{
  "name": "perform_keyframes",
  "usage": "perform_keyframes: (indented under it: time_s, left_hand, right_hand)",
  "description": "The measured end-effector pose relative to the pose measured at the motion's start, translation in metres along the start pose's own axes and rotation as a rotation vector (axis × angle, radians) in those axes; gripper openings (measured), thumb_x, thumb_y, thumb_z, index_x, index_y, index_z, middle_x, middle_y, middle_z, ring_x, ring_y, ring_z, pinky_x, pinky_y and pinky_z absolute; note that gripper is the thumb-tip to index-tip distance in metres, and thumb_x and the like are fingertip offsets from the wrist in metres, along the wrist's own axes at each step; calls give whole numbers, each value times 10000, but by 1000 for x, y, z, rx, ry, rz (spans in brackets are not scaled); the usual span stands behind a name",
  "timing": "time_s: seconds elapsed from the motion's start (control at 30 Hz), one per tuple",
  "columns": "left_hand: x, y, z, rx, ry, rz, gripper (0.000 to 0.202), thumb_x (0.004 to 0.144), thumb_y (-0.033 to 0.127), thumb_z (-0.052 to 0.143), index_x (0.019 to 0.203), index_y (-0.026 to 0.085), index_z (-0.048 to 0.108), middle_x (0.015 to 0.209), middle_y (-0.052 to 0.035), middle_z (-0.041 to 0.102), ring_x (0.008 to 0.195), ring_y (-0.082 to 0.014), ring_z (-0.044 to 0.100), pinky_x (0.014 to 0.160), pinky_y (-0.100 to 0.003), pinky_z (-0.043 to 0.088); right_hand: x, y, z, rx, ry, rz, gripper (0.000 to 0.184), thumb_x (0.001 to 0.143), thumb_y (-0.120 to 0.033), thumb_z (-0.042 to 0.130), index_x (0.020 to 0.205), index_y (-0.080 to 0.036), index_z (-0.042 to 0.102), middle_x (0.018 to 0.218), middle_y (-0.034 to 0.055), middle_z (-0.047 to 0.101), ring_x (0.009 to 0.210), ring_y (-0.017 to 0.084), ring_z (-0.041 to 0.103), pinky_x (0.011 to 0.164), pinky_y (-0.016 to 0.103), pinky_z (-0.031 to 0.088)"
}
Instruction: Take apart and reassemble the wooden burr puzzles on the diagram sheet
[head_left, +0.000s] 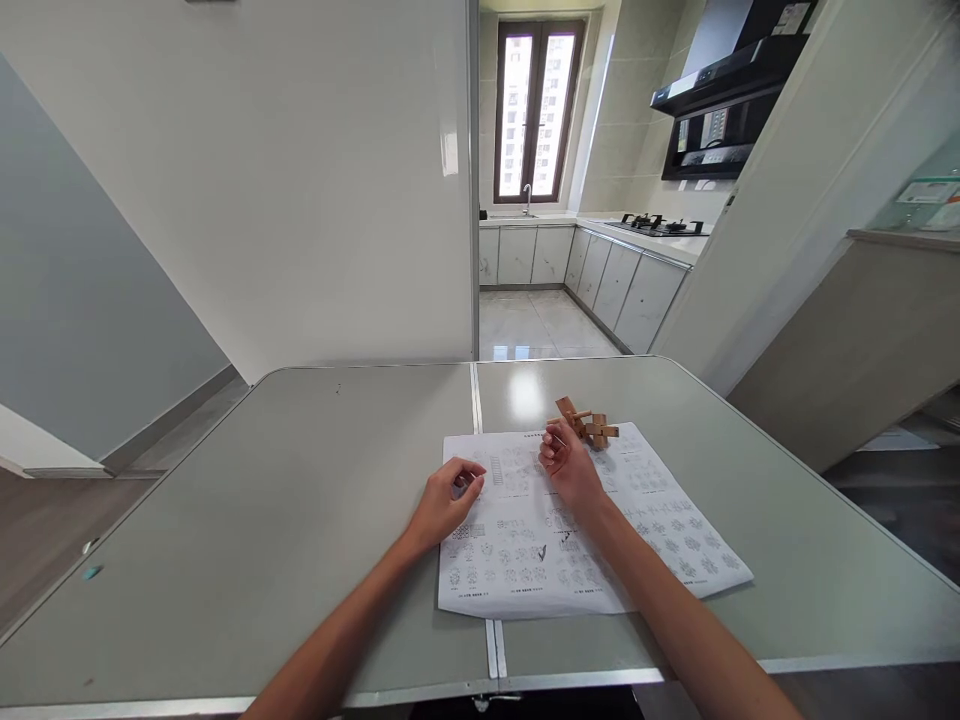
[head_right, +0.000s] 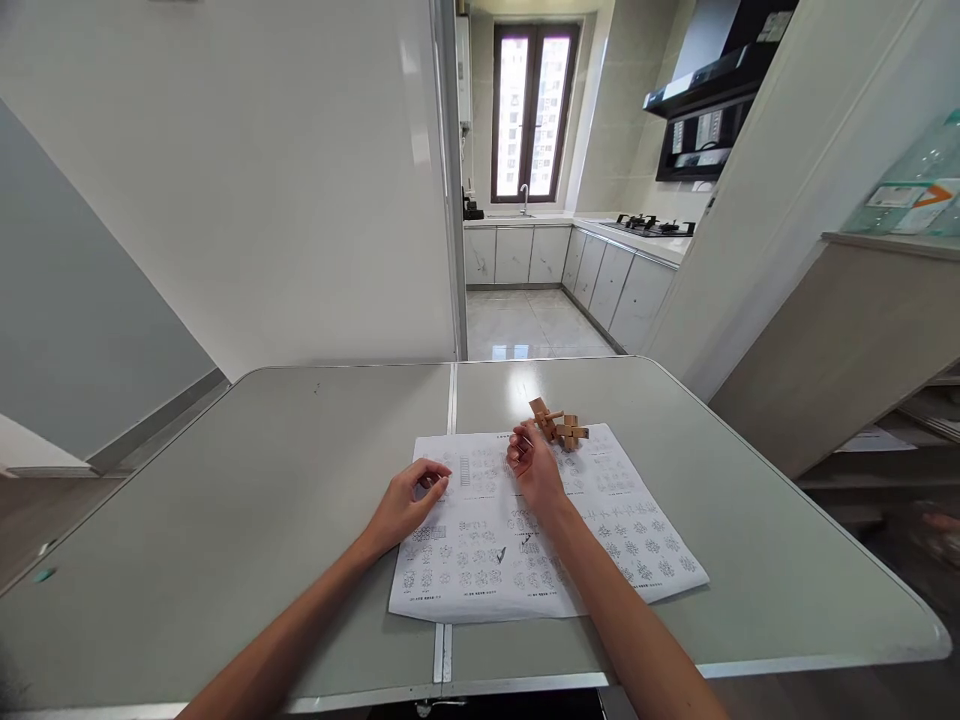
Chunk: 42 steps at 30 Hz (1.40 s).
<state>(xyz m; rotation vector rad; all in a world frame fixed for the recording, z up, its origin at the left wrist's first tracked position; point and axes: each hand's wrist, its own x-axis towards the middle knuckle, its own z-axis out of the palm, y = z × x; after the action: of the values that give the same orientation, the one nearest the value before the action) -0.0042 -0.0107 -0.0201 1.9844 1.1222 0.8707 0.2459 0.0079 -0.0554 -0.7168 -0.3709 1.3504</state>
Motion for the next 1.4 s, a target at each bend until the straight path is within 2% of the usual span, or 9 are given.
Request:
perform_keyframes:
  time_s: [0.23,0.33,0.5,0.6,0.83,1.0,1.23,1.4]
  left_hand:
    - [1,-3,1,-5,-4,7,213,972,395,588,1024,222,702,1008,-47,733,868,-196,650,764,-324,503]
    - [1,-1,1,-1,-5,2,220,968,400,590,1019,219,704,1004,-49,734,864,-197,649,738,-318,496]
    - [1,2,0,-6,-7,3,218,966,395,589,1017,219,708,1017,-48,736,883,-200,649,789,-330,504]
    - [0,2,-1,-11,-7,2,216,965,393,590,1016,219,708,1014,-47,735,882,-200,648,803,-333,503]
    - [0,1,0,-8,-9,3,212,966,388,590,1020,218,705,1017,-49,735,878,-201,646,784,-330,493]
    - [1,-1,0,-7,-7,10,215,967,389,587,1020,216,704,1011,-49,733,871,-199,646,764,-320,489]
    - [0,1,-1,-4,-4,4,209,967,386,592,1018,217,705,1017,-51,738,867,-196,647,740,-314,486]
    - [0,0,-1,7,-2,7,205,971,384,592,1019,223,708,1014,-44,739,867,-194,654,738,-310,494]
  right_hand:
    - [6,-6,-11,160,-13,-29,442,730,-559,879,723,-216,601,565,-77,409,468,63,383,414,197,366]
    - [9,-9,-16,191,-30,-74,452,790,-586,821,707,-218,573,535,-80,376,440,68,358,394,201,350]
    - [13,-16,-22,324,31,-53,416,982,-541,619,742,-206,565,517,-81,384,411,65,368,375,180,347]
    - [14,-18,-23,359,46,-31,421,1039,-516,535,755,-205,559,514,-80,394,399,69,379,367,180,356]
    - [15,-17,-23,380,39,-19,421,1066,-486,488,760,-204,554,504,-80,396,388,71,384,364,181,362]
    - [14,-19,-23,434,66,4,453,1107,-450,373,779,-196,553,504,-77,393,387,68,388,370,174,367]
    - [15,-20,-23,448,84,14,462,1125,-432,309,794,-207,540,494,-76,394,382,77,381,366,177,373]
    - [17,-19,-25,446,72,8,430,1124,-433,344,808,-213,535,494,-80,401,384,78,383,360,170,368]
